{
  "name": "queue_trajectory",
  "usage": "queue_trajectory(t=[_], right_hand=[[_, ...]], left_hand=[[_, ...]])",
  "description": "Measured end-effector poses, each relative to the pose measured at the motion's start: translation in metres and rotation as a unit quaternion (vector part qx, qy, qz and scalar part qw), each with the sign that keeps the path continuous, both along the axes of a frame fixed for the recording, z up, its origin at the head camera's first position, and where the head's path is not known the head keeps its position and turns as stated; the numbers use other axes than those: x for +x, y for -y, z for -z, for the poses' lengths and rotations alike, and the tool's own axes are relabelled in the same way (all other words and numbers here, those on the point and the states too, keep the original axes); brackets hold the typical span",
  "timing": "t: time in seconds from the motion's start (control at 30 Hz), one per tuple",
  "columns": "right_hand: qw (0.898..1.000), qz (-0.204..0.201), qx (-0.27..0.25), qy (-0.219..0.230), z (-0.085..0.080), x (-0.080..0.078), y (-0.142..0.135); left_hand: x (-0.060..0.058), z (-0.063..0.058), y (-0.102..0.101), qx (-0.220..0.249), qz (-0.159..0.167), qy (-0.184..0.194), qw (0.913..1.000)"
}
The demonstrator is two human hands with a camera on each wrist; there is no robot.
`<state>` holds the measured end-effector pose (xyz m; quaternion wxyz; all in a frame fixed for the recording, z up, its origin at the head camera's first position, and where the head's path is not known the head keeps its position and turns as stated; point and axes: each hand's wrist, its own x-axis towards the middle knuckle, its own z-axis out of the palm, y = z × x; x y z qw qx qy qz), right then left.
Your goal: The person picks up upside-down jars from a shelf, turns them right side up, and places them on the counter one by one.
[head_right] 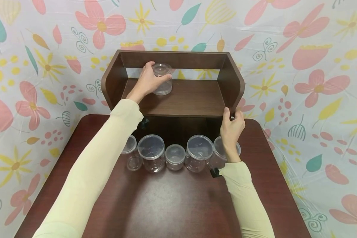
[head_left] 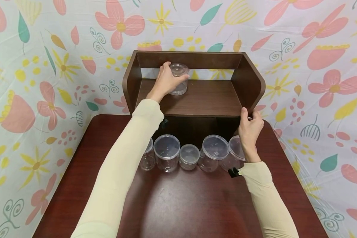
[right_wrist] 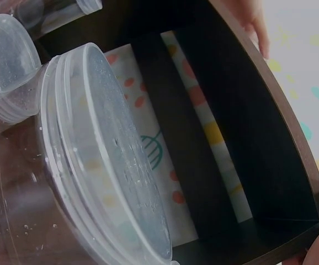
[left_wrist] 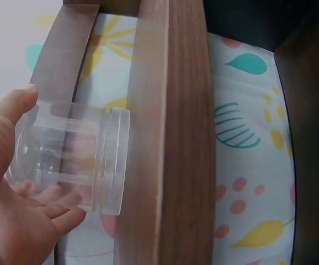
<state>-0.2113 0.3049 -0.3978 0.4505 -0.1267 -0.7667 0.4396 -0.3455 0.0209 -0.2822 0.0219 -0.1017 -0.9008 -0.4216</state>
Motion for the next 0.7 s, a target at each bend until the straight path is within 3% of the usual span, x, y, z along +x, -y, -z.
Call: queue_trajectory(t=[0.27,0.7], right_hand=[[1.000,0.004,0.000,-0.002,0.000,0.000,0.000],[1.000,0.003,-0.005,0.007,0.000,-0.001,0.000]], left_hand=[[0.008,0.000,0.005,0.038,0.017,0.016,0.9990],[0.037,0.003,0.026,0.095,0.048,0.019,0.9941]])
